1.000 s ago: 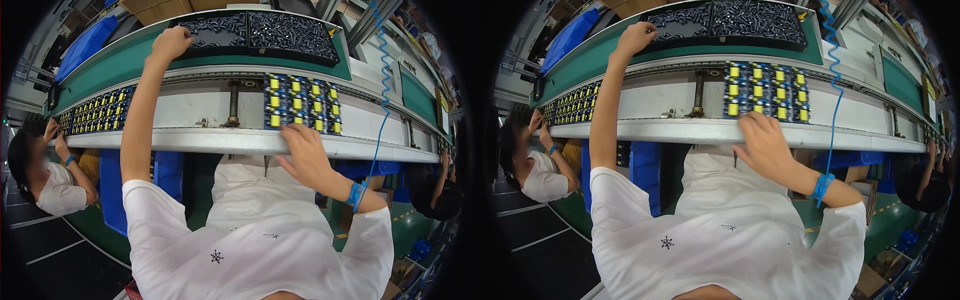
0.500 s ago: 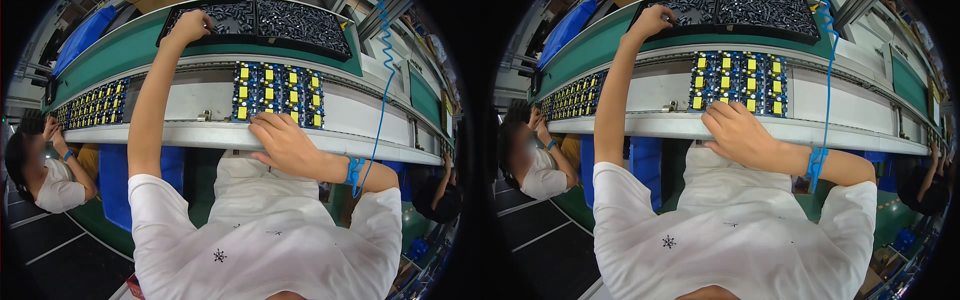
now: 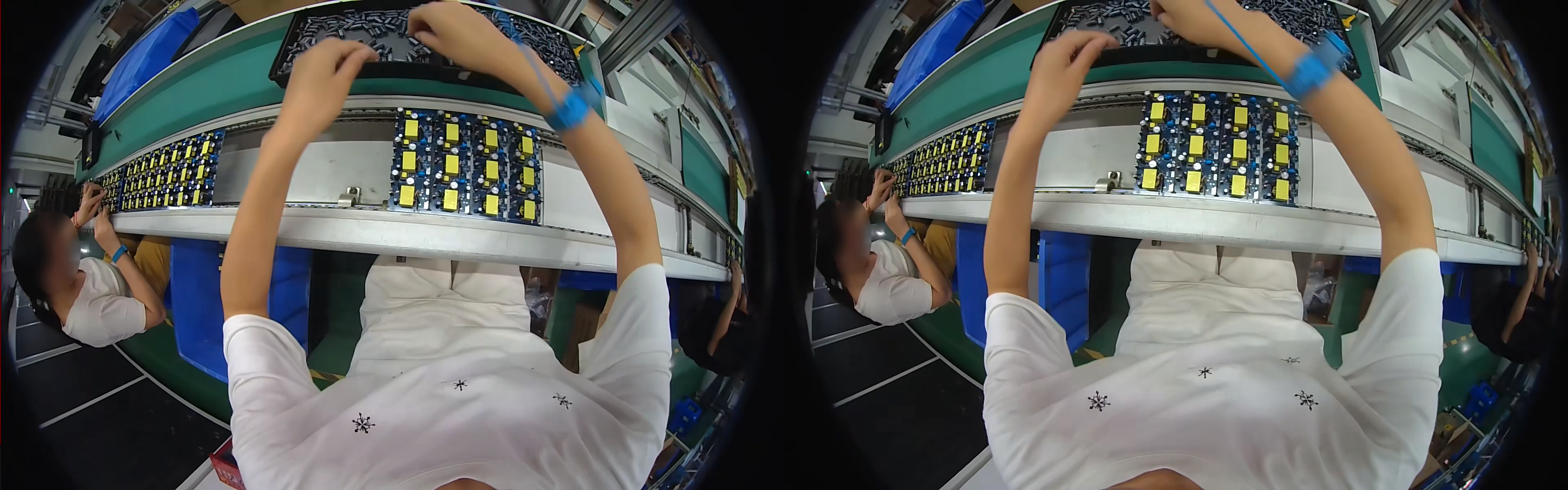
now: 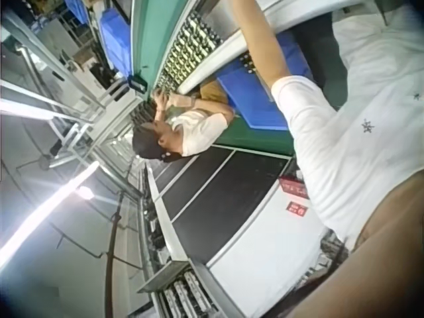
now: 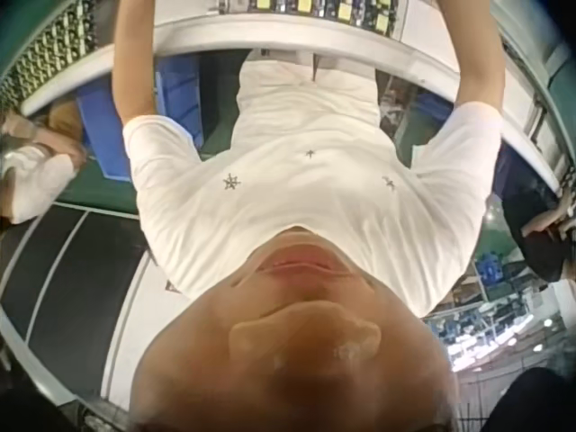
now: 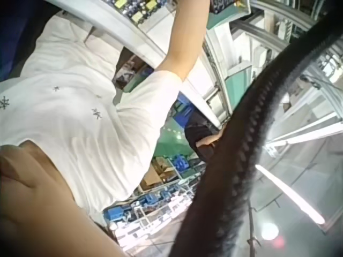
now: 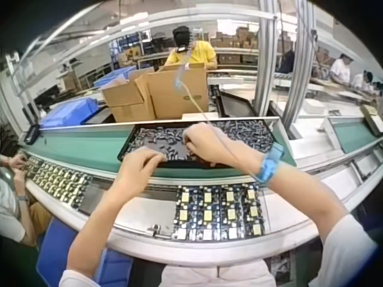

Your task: Assembling and inspecting electronic components on an LED panel array.

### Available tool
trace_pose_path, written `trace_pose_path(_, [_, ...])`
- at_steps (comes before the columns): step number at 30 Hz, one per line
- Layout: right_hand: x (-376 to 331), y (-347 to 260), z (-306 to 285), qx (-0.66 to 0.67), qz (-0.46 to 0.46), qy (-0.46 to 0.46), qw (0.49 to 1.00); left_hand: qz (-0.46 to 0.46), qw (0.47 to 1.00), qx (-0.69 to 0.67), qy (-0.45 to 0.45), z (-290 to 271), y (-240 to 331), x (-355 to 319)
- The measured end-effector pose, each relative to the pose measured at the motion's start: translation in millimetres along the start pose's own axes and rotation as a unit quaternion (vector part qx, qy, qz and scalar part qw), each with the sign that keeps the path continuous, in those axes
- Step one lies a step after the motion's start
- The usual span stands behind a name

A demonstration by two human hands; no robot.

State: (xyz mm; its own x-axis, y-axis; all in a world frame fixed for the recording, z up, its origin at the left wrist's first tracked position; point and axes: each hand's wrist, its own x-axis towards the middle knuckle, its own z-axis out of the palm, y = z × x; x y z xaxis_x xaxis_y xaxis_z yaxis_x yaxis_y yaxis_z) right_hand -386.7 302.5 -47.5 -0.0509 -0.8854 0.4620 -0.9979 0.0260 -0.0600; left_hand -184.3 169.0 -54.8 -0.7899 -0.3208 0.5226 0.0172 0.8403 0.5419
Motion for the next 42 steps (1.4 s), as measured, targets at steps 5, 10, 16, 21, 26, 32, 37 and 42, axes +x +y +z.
trace_pose_path(5, [21,64,71,-0.105,-0.048,0.065,0.991,-0.118,0.986,-0.082,-0.083,-12,47,-33])
trace_pose_path(10, [43,-4,41,-0.072,0.016,-0.088,0.993,-0.141,0.982,-0.106,-0.061,-24,37,-63])
trace_pose_path(16, [40,18,43,-0.098,0.038,-0.067,0.992,-0.099,0.980,-0.162,-0.066,2,42,-60])
trace_pose_path(21, [18,2,7,0.100,0.036,0.005,0.994,-0.099,0.981,-0.148,-0.077,2,47,-61])
trace_pose_path(26, [-66,-36,-36,0.203,-0.005,-0.083,0.976,-0.068,0.980,-0.170,-0.076,9,44,-60])
trace_pose_path(32, [-102,-48,-44,0.294,0.174,-0.190,0.921,-0.060,0.981,-0.166,-0.083,21,48,-53])
trace_pose_path(37, [-110,-42,-37,0.283,0.167,-0.169,0.929,-0.060,0.981,-0.152,-0.102,23,54,-51])
trace_pose_path(42, [-113,-44,-27,0.186,0.060,-0.112,0.974,-0.062,0.984,-0.123,-0.111,22,57,-48])
